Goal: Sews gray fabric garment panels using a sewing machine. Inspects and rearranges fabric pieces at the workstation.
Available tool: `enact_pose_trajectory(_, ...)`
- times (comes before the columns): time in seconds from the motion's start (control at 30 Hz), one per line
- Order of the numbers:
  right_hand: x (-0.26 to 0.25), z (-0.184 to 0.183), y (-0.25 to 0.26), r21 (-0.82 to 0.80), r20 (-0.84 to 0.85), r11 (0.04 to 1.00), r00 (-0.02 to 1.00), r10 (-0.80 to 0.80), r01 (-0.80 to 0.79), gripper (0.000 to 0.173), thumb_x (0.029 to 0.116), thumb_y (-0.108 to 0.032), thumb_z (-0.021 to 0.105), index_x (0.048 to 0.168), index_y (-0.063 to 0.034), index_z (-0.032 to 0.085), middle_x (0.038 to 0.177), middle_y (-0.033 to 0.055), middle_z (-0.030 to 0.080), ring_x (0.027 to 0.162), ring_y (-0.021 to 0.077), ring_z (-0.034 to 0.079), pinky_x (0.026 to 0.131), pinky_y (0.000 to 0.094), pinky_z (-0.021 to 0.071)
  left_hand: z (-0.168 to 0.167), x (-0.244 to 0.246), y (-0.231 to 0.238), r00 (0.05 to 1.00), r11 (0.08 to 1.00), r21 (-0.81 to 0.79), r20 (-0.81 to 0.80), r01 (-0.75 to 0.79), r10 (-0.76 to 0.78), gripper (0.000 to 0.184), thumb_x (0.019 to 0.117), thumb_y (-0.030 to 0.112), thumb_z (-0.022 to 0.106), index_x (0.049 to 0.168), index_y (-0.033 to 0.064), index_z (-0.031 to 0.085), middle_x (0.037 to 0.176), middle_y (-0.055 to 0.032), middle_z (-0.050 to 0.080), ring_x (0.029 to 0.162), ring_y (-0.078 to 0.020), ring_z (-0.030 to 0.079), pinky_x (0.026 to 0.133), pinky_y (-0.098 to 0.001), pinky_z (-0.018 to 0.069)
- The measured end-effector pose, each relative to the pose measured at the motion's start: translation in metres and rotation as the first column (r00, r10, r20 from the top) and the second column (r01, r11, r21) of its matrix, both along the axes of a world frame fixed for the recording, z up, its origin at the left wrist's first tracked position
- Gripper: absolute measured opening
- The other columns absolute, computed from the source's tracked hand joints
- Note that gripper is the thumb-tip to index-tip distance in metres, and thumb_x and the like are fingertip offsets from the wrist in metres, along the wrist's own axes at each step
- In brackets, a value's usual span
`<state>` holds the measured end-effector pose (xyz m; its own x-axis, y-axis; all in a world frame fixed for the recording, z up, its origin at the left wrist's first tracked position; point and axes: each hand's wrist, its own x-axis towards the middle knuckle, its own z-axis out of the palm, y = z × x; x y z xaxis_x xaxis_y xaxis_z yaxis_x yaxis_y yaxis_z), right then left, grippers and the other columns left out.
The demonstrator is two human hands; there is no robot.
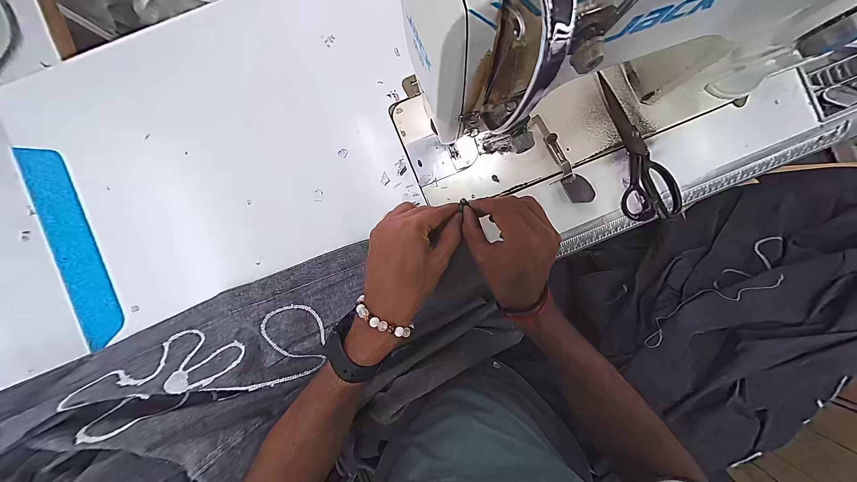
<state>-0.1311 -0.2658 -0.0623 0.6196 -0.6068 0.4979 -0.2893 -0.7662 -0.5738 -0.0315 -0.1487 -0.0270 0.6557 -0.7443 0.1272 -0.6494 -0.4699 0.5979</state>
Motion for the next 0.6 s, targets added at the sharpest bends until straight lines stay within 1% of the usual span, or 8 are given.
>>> enact_pose_trajectory(0.07, -0.001, 0.005, 0.001, -0.121, -0.038, 0.993, 0.999, 0.001, -0.006, 0.011, 0.0944, -0.02, 0.072, 0.094, -0.0122, 0.08, 0.09, 0.0016, 0.076, 0.089, 0.0163, 0.071, 0.073, 0.0314, 0.056, -0.001, 0.0, -0.001, 0.999, 1.0, -0.026, 0.036, 0.008, -0.007, 0.022, 0.1003, 0.025, 0.064, 0.112, 0.0159, 0.081, 0.095, 0.0006, 0.078, 0.087, -0.0129, 0.068, 0.079, -0.0315, 0.0523)
enact_pose_trajectory(0.2, -0.003, 0.014, -0.003, -0.197, -0.123, 0.978, 0.991, 0.048, -0.072, 0.014, 0.0966, -0.018, 0.068, 0.098, -0.0138, 0.081, 0.094, 0.0006, 0.078, 0.093, 0.0157, 0.072, 0.075, 0.0338, 0.055, -0.002, 0.004, -0.005, 0.999, 0.998, -0.063, -0.023, -0.031, 0.029, 0.021, 0.0995, 0.029, 0.064, 0.108, 0.018, 0.081, 0.09, 0.0039, 0.076, 0.082, -0.0078, 0.066, 0.074, -0.0276, 0.0517)
enact_pose_trajectory(0.33, -0.006, 0.015, -0.003, -0.165, -0.15, 0.98, 0.985, 0.087, -0.112, 0.016, 0.0961, -0.018, 0.067, 0.101, -0.0143, 0.082, 0.098, 0.0001, 0.078, 0.096, 0.0167, 0.071, 0.076, 0.0344, 0.0549, -0.003, 0.012, -0.008, 0.984, 0.995, -0.045, -0.16, -0.091, 0.083, 0.019, 0.0987, 0.034, 0.066, 0.1, 0.0228, 0.08, 0.08, 0.0095, 0.072, 0.068, -0.0002, 0.062, 0.061, -0.024, 0.0496)
enact_pose_trajectory(0.4, -0.006, 0.013, -0.002, -0.084, -0.143, 0.99, 0.984, 0.103, -0.116, 0.017, 0.0961, -0.019, 0.067, 0.105, -0.0146, 0.081, 0.099, -0.0001, 0.077, 0.097, 0.0181, 0.069, 0.078, 0.0353, 0.0539, -0.002, 0.016, -0.009, 0.97, 0.994, -0.039, -0.227, -0.102, 0.091, 0.017, 0.0987, 0.034, 0.067, 0.096, 0.0233, 0.08, 0.075, 0.0103, 0.071, 0.06, 0.0006, 0.06, 0.054, -0.0237, 0.0473)
enact_pose_trajectory(0.47, -0.005, 0.01, -0.004, 0.062, -0.145, 0.995, 0.986, 0.087, -0.078, 0.016, 0.0954, -0.022, 0.07, 0.106, -0.017, 0.082, 0.097, -0.0033, 0.078, 0.091, 0.0139, 0.07, 0.077, 0.0335, 0.0559, 0.0, 0.019, -0.011, 0.951, 0.993, -0.013, -0.289, -0.119, 0.11, 0.017, 0.0984, 0.034, 0.066, 0.095, 0.023, 0.079, 0.069, 0.0082, 0.068, 0.053, -0.0031, 0.056, 0.049, -0.0267, 0.0436)
enact_pose_trajectory(0.53, 0.0, 0.008, -0.007, 0.189, -0.183, 0.982, 0.982, 0.042, -0.007, 0.013, 0.0944, -0.028, 0.071, 0.099, -0.0197, 0.08, 0.086, -0.0073, 0.075, 0.075, 0.0089, 0.067, 0.064, 0.0313, 0.0534, 0.004, 0.025, -0.015, 0.923, 0.992, -0.004, -0.367, -0.128, 0.117, 0.019, 0.0997, 0.033, 0.066, 0.094, 0.0216, 0.079, 0.063, 0.0044, 0.065, 0.044, -0.0078, 0.051, 0.041, -0.028, 0.0396)
enact_pose_trajectory(0.57, 0.003, 0.006, -0.009, 0.19, -0.188, 0.982, 0.982, 0.018, 0.019, 0.012, 0.0946, -0.029, 0.071, 0.096, -0.0196, 0.079, 0.082, -0.0073, 0.074, 0.07, 0.0086, 0.065, 0.06, 0.0306, 0.052, 0.005, 0.027, -0.016, 0.915, 0.993, 0.0, -0.387, -0.118, 0.109, 0.02, 0.1003, 0.034, 0.065, 0.094, 0.0205, 0.079, 0.062, 0.0028, 0.065, 0.043, -0.0098, 0.05, 0.04, -0.0295, 0.0387)
enact_pose_trajectory(0.6, 0.006, 0.002, -0.009, 0.146, -0.171, 0.989, 0.985, -0.002, 0.027, 0.013, 0.0948, -0.027, 0.071, 0.095, -0.0174, 0.079, 0.081, -0.0048, 0.073, 0.069, 0.0104, 0.065, 0.059, 0.0307, 0.0517, 0.006, 0.03, -0.015, 0.919, 0.996, 0.006, -0.385, -0.092, 0.088, 0.022, 0.101, 0.035, 0.064, 0.094, 0.0198, 0.079, 0.063, 0.002, 0.065, 0.043, -0.0113, 0.05, 0.041, -0.0311, 0.0392)
